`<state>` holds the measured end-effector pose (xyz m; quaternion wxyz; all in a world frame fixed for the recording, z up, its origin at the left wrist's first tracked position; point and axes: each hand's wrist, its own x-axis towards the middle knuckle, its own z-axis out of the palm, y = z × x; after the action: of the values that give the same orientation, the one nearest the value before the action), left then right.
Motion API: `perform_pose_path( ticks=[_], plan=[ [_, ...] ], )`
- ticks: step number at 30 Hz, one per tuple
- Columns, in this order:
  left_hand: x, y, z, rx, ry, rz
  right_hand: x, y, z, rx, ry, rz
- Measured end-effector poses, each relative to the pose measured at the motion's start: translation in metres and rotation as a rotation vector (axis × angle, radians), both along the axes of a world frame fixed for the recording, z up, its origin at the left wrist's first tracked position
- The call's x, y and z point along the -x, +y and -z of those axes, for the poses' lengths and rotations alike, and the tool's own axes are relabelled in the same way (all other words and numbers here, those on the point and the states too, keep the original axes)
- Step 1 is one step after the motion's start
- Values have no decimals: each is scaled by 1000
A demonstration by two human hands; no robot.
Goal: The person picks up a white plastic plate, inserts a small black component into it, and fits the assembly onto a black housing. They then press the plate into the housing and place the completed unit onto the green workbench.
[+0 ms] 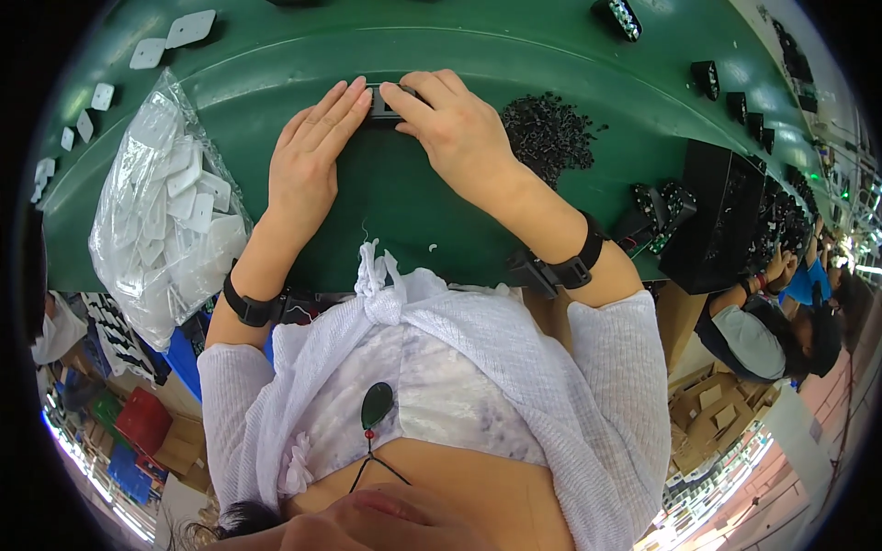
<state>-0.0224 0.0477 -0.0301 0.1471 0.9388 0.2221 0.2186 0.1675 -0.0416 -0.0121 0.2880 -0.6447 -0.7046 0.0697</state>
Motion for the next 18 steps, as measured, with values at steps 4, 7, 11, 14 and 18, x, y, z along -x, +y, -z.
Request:
perform_pose_path(
  ticks=[4,7,11,14,18],
  plan=[
    [-4,0,1,-63,6,-6,-2,0,5,-19,28,18],
    [-9,-2,3,-78,-31,-11,-2,0,4,-52,3,55],
    [-24,3,10,-81,-118,-96,-18,16,-4,156,224,35],
    [-28,15,9,179,-233,-140,-21,19,-14,408,577,116],
    [-26,-6,1,1129,-365,-223,-11,2,-9,209,840,8]
  ],
)
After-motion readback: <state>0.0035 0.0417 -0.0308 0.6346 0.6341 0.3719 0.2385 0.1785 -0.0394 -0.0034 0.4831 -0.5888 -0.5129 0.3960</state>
